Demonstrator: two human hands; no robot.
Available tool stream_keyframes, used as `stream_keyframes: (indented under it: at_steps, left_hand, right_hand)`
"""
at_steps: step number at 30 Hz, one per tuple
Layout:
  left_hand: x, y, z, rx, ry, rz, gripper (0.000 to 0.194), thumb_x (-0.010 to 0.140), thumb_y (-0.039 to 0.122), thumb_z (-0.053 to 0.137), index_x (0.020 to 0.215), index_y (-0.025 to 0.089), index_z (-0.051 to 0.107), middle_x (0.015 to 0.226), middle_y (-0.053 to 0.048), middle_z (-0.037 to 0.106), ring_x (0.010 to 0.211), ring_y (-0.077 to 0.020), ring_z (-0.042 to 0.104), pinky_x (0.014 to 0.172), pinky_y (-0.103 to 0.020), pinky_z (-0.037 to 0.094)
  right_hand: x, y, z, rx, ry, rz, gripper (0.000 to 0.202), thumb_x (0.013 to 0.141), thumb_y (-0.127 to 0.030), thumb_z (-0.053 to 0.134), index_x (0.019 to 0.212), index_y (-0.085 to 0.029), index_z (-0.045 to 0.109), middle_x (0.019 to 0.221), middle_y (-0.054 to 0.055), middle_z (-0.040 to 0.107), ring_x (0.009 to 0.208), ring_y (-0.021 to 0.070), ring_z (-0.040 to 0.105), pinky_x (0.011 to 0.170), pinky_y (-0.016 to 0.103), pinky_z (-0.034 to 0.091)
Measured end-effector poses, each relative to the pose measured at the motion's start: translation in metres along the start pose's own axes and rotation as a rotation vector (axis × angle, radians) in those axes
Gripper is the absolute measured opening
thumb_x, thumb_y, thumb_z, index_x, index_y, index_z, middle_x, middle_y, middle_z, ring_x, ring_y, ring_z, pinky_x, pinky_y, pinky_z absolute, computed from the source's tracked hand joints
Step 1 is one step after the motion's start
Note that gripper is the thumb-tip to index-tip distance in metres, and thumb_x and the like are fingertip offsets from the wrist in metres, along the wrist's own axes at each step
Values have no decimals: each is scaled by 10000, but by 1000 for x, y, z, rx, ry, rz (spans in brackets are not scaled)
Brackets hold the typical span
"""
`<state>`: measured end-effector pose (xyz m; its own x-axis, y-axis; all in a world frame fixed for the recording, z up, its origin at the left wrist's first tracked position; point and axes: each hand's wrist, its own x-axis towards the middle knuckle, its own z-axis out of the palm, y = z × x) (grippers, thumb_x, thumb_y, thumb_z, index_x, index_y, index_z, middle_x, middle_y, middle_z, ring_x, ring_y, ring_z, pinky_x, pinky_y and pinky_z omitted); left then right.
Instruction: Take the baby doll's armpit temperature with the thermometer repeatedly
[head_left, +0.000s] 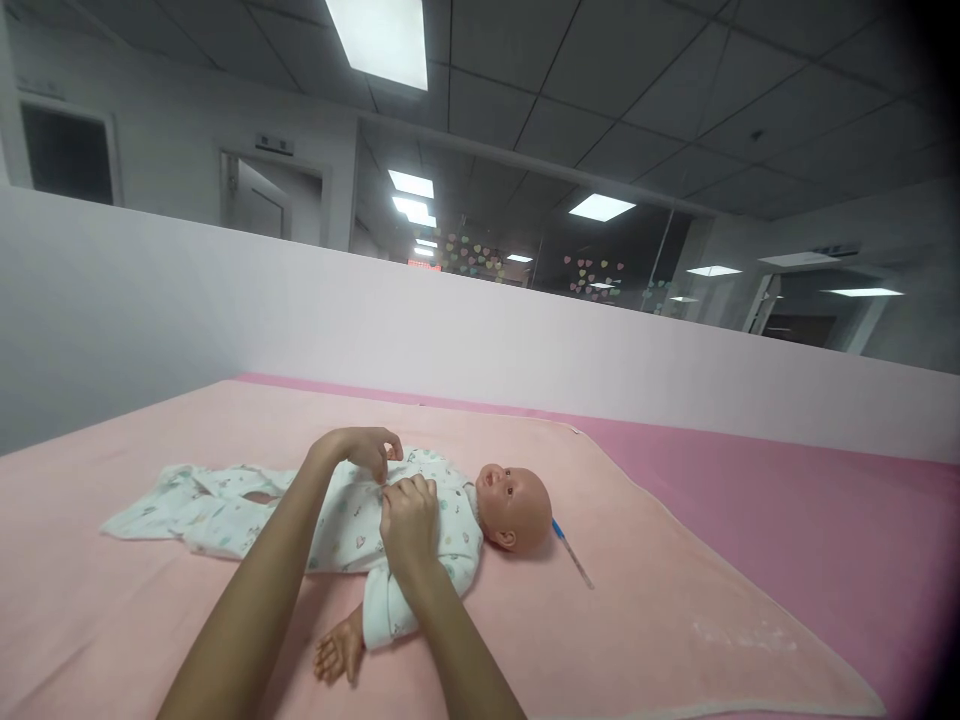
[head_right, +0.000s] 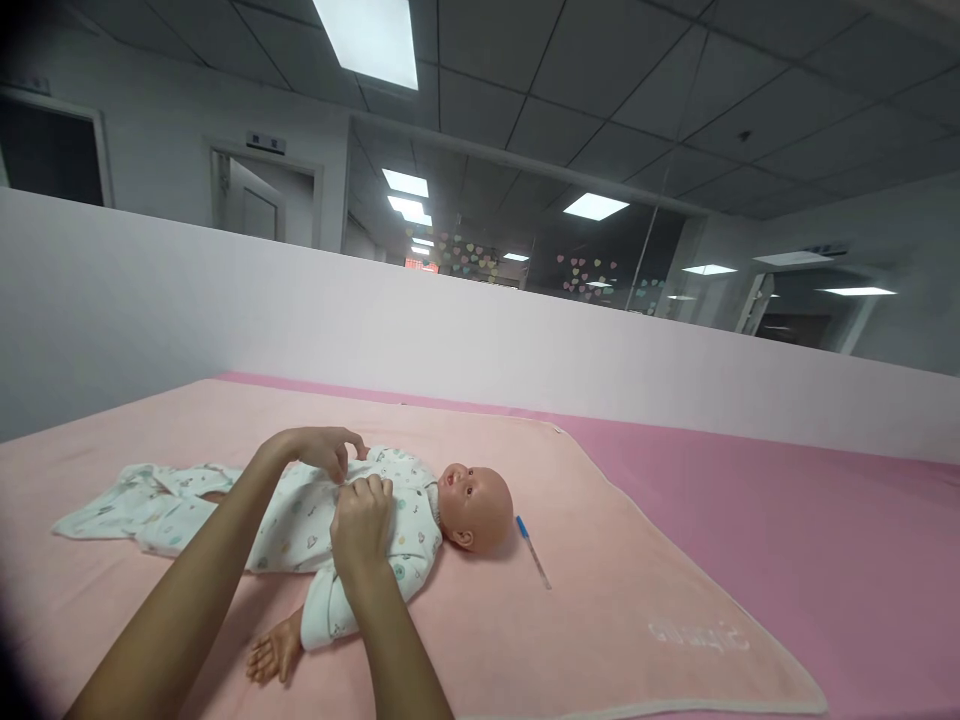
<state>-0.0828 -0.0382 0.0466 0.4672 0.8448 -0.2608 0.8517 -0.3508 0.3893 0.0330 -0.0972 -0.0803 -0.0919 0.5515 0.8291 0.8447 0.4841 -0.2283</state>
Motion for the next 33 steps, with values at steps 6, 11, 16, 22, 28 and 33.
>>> stream_keyframes:
  at_steps: [6, 11, 16, 22, 28, 33]
  left_hand:
    - [-5, 8, -1, 21, 12, 51, 468, 511, 239, 633, 970, 230, 543, 889, -5, 685, 856, -202, 603, 717, -268, 449]
    - [-13, 20, -2, 94, 38, -14, 522, 503, 259, 634, 1016, 249, 540, 929, -2, 681, 890, -211, 598, 693, -267, 455]
    - [-16, 21, -2, 119, 58, -23, 547, 489, 287, 649, 1026, 255, 549, 989, -23, 668, 921, -225, 595, 684, -260, 463]
    - [-17, 22, -1, 134, 70, -23, 545, 484, 293, 645, 1021, 256, 565, 997, -20, 663, 921, -229, 595, 686, -264, 466]
    - [-17, 23, -2, 147, 51, -17, 576, 483, 314, 656, 1048, 248, 563, 997, -32, 662, 913, -233, 596, 689, -273, 464]
    - [-8, 10, -2, 107, 40, -17, 607, 487, 361, 663, 1078, 275, 558, 1017, -22, 653, 914, -226, 593, 716, -278, 461]
  right_hand:
    - [3, 2, -4, 218, 44, 162, 144, 767, -104, 564, 747, -230, 630, 780, 1, 600, 822, 169, 487, 731, 289, 364]
    - [3, 0, -9, 312, 58, 202, 150, 744, -60, 553, 748, -209, 562, 794, -16, 595, 833, 154, 493, 763, 271, 362]
    - [3, -2, -11, 303, 75, 269, 138, 729, -70, 565, 732, -205, 539, 740, -23, 590, 768, 155, 478, 744, 278, 341]
    - [4, -2, -10, 327, 89, 227, 143, 710, -57, 548, 712, -199, 534, 717, -27, 593, 754, 148, 481, 779, 285, 322]
    - [4, -2, -9, 312, 73, 223, 148, 689, -58, 535, 742, -197, 537, 728, -22, 587, 749, 147, 491, 779, 288, 327]
    - [5, 5, -15, 246, 42, 190, 128, 736, -92, 505, 793, -196, 555, 752, -6, 594, 760, 155, 506, 815, 317, 341]
